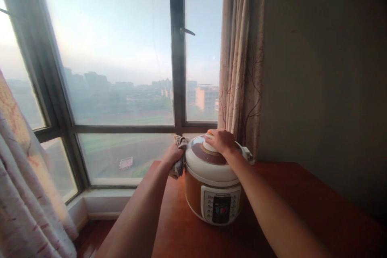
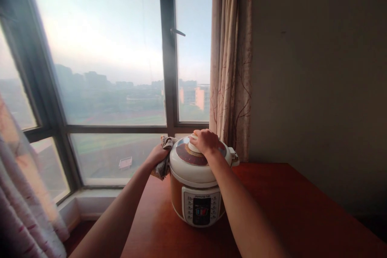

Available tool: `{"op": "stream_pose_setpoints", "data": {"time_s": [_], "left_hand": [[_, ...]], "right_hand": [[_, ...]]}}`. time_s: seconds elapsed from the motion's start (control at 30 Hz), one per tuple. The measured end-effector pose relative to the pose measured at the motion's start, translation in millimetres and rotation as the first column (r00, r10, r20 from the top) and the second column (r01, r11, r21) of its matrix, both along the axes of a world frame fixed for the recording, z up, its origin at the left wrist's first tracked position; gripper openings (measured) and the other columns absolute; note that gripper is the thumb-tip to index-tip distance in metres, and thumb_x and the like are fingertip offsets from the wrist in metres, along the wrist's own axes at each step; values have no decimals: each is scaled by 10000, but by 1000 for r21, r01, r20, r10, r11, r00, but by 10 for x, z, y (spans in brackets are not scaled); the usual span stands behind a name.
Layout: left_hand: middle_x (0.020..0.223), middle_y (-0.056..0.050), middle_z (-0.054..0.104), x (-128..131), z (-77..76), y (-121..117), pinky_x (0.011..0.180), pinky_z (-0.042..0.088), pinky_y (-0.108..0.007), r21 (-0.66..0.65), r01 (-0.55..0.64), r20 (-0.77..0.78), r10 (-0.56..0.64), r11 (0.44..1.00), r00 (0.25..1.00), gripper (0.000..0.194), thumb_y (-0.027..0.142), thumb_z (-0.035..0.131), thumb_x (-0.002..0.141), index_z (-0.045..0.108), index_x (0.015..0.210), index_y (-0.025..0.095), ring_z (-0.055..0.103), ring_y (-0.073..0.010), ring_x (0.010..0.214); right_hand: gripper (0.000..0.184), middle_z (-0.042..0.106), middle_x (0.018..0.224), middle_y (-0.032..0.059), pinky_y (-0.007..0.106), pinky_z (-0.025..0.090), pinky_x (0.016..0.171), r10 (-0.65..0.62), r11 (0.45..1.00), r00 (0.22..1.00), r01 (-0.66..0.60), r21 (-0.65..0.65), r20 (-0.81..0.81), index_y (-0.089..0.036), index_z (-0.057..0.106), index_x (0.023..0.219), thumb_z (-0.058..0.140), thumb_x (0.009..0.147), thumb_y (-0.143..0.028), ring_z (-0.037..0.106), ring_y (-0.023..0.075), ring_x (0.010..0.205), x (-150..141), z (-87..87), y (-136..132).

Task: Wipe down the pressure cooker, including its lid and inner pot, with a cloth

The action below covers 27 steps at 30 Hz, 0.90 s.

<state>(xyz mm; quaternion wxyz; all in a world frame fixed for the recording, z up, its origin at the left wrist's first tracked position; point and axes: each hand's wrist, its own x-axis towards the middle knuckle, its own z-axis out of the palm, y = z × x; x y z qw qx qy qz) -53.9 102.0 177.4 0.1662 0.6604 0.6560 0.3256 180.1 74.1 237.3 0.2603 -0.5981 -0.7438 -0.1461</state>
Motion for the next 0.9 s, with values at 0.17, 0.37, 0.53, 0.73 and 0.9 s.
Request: {"op": "stream_pose_setpoints", "data": {"time_s": [0.17, 0.37, 0.53, 0.73, 0.9], "left_hand": [[1134, -178, 758, -7, -17, 16, 900, 506, -350, 21, 30, -10, -30, 999, 999, 309, 323, 530, 882, 743, 1024, 149, 686, -325, 1081], [1146, -171, 756, 6, -10, -2, 908, 507, -345, 49, 42, 1, -43, 998, 999, 335, 348, 509, 903, 739, 1043, 148, 685, -316, 1082], [1181, -179, 743, 3, -20, 10, 923, 502, -364, 43, 45, -3, -44, 998, 999, 383, 395, 473, 935, 734, 1077, 153, 679, -325, 1103], [1198, -188, 736, -5, -31, 20, 926, 503, -383, 23, 25, -17, -24, 999, 1000, 457, 473, 433, 959, 735, 1096, 158, 667, -346, 1134], [1190, -192, 738, 11, -34, -2, 923, 509, -370, 15, -5, -20, 6, 1000, 1000, 453, 460, 445, 957, 728, 1122, 148, 666, -342, 1146]], "right_hand": [[375, 767, 991, 39, 283, 435, 740, 57, 998, 997, -57, -3, 45, -320, 759, 1029, 514, 933, -587, 679, 231, 976, 66, 34, 20], [376, 761, 1024, 56, 283, 441, 730, 31, 999, 998, -29, -26, 60, -311, 749, 1083, 512, 938, -565, 687, 230, 948, 24, 28, 11], [409, 758, 1039, 78, 302, 458, 747, 20, 999, 996, -16, -46, 89, -297, 735, 1116, 478, 955, -570, 692, 252, 951, -3, 17, 32], [361, 754, 1020, 97, 310, 465, 776, 159, 986, 965, -145, -77, 210, -271, 731, 1101, 502, 960, -512, 705, 267, 965, 89, 90, 83], [349, 758, 1038, 85, 313, 465, 800, 202, 979, 952, -190, -72, 232, -288, 726, 1128, 518, 953, -506, 705, 265, 978, 114, 134, 112]]}}
